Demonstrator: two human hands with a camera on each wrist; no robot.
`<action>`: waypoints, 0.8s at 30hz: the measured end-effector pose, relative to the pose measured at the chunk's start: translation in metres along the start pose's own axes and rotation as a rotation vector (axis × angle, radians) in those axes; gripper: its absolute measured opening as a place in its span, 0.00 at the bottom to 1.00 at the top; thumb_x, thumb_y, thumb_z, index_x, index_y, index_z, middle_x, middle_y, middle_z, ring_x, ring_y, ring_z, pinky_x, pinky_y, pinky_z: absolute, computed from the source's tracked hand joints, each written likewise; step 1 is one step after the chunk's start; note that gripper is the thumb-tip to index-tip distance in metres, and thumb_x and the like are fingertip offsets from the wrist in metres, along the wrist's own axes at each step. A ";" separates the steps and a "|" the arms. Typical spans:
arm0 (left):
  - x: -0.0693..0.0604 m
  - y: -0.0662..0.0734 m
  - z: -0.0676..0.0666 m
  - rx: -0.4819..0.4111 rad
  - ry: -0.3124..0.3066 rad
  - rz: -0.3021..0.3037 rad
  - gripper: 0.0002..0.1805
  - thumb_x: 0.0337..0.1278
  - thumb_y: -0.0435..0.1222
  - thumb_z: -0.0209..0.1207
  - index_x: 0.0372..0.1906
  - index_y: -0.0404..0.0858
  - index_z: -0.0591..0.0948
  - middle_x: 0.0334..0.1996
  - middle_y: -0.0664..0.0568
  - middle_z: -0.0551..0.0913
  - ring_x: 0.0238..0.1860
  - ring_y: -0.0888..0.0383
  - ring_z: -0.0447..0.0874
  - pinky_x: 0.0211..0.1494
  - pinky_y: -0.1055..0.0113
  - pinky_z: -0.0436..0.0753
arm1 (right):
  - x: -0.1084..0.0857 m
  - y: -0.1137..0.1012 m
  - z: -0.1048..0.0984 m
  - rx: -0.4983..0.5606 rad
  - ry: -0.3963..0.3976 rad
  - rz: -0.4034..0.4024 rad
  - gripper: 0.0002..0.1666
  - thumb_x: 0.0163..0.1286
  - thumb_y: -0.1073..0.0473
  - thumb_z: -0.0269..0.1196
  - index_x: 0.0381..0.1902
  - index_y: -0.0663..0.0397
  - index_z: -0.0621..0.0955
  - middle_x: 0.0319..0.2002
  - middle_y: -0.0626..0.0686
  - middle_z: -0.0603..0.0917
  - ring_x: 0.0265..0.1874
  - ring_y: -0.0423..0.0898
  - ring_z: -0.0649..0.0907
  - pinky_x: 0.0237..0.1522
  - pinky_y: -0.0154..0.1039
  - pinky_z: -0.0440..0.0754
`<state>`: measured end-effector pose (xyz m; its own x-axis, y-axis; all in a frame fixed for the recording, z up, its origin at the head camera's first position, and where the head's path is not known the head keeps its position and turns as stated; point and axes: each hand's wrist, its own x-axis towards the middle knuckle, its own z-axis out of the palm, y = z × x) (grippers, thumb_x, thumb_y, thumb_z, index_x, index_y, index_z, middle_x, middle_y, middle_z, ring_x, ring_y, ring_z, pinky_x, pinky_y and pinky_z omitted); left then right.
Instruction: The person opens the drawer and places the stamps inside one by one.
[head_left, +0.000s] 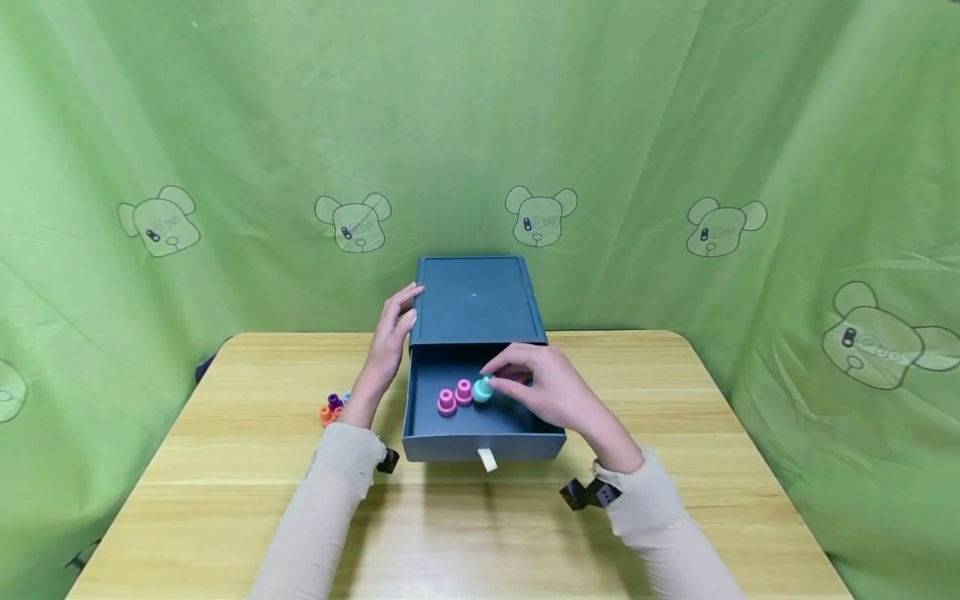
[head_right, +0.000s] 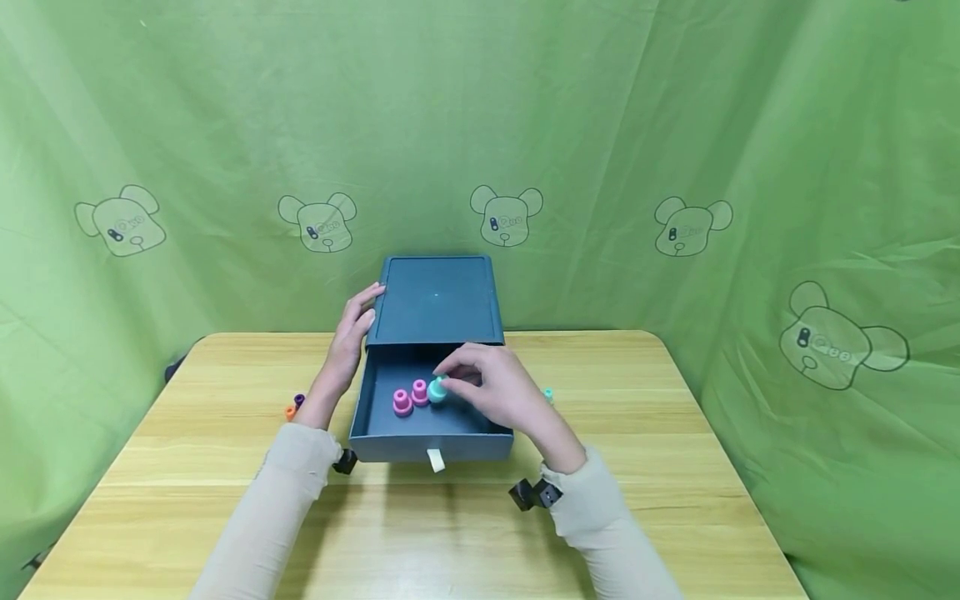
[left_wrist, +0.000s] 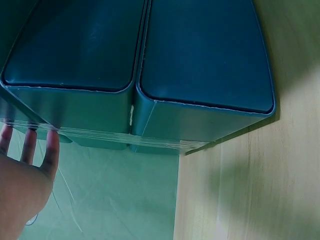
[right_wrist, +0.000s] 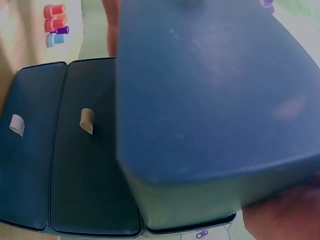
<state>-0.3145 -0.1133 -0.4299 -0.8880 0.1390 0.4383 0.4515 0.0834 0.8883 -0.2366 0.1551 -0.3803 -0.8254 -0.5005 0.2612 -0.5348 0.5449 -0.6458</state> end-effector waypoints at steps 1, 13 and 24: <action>0.000 0.000 0.000 0.003 -0.002 0.000 0.28 0.77 0.37 0.45 0.76 0.31 0.67 0.79 0.37 0.59 0.76 0.37 0.60 0.78 0.39 0.61 | 0.001 0.000 0.001 -0.012 -0.005 -0.001 0.09 0.70 0.61 0.70 0.47 0.50 0.89 0.45 0.46 0.89 0.41 0.39 0.88 0.46 0.37 0.87; 0.010 -0.042 0.001 -0.016 0.047 0.009 0.27 0.79 0.39 0.45 0.77 0.38 0.68 0.80 0.44 0.59 0.77 0.41 0.59 0.79 0.40 0.59 | 0.003 -0.003 0.004 -0.136 -0.025 -0.039 0.08 0.69 0.58 0.72 0.45 0.46 0.89 0.43 0.44 0.90 0.40 0.38 0.88 0.48 0.40 0.88; 0.010 -0.045 0.005 -0.025 0.093 0.034 0.27 0.77 0.43 0.47 0.74 0.42 0.72 0.78 0.49 0.64 0.76 0.48 0.61 0.79 0.44 0.59 | 0.003 -0.003 0.005 -0.197 -0.030 -0.085 0.07 0.69 0.57 0.71 0.44 0.47 0.90 0.42 0.44 0.90 0.41 0.40 0.89 0.47 0.43 0.88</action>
<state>-0.3429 -0.1106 -0.4661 -0.8768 0.0493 0.4784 0.4806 0.0550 0.8752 -0.2361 0.1481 -0.3813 -0.7715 -0.5687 0.2854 -0.6299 0.6192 -0.4688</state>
